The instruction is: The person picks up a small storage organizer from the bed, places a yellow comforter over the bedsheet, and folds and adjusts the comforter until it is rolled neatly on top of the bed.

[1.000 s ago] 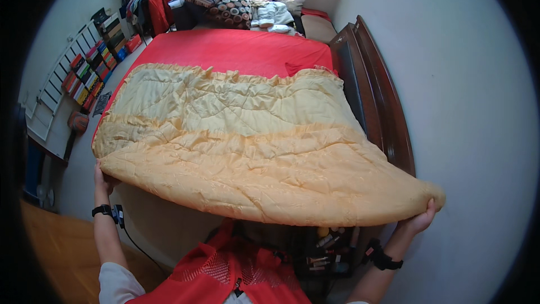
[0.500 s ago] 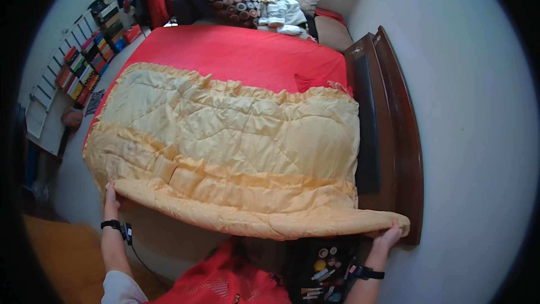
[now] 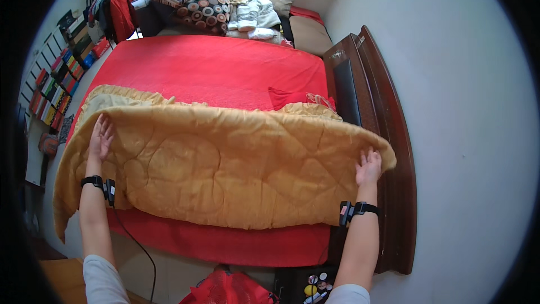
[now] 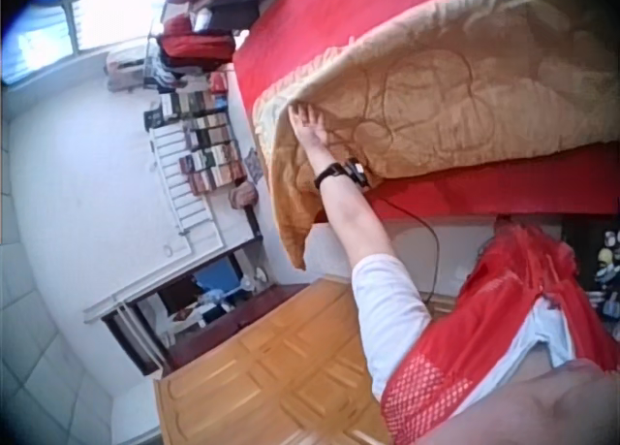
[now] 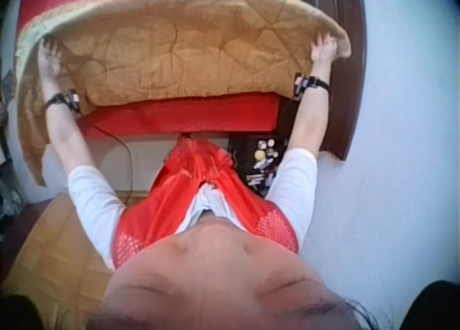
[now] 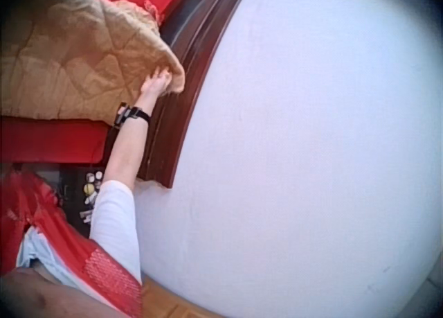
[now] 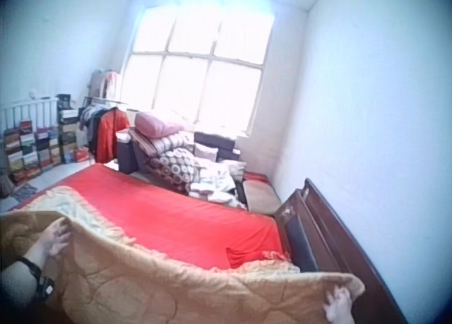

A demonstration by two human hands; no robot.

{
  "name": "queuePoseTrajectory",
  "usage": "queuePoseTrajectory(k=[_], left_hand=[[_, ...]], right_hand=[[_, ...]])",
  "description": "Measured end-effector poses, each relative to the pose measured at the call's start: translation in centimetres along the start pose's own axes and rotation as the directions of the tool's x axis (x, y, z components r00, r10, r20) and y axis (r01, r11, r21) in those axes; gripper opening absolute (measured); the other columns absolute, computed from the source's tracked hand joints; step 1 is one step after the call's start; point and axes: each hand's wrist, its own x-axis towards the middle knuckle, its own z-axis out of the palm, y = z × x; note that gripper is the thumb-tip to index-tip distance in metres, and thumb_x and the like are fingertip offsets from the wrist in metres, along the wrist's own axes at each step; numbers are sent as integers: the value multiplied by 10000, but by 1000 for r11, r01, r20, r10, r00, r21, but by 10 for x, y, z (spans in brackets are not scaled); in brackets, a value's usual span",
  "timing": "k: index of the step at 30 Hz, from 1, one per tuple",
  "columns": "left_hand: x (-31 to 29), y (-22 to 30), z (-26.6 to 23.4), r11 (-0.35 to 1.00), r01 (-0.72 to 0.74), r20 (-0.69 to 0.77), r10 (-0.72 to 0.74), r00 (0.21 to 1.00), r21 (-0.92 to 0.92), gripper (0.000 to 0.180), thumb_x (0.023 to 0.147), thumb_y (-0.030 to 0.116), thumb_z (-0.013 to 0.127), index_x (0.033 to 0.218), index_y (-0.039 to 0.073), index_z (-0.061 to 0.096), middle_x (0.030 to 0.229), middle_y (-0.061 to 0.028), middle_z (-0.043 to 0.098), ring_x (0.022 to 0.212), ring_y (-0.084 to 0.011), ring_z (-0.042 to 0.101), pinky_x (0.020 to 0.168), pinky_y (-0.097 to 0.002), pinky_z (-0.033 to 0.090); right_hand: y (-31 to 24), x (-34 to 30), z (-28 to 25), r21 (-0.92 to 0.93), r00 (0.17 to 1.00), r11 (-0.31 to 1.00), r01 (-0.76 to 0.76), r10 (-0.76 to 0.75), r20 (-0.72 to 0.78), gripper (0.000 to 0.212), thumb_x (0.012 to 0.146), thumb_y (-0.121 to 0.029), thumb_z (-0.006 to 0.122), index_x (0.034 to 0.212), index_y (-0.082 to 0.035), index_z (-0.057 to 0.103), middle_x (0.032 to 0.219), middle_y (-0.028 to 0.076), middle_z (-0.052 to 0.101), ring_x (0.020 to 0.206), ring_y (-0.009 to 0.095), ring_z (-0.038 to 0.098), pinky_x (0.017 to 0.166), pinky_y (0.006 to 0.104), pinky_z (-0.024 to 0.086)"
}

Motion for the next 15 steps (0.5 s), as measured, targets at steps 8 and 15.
queuePoseTrajectory(k=[8,15], left_hand=[[-105,-220,-80,878,391,-67,-388,919,275,280,899,273,516,1057,57,598,896,-35,641,732,-123,608,625,-230,474],[-196,-290,-73,552,834,-767,-539,348,-9,217,883,239,488,1039,89,505,995,-69,563,845,-173,527,654,-362,472]], right_hand=[[194,-94,-43,-520,820,695,-496,572,-18,73,910,-187,482,979,-163,478,796,4,593,642,127,577,471,254,409],[256,-125,-199,-442,662,493,-749,554,-504,346,915,-221,406,1244,-116,431,1220,112,538,1009,311,568,756,470,455]])
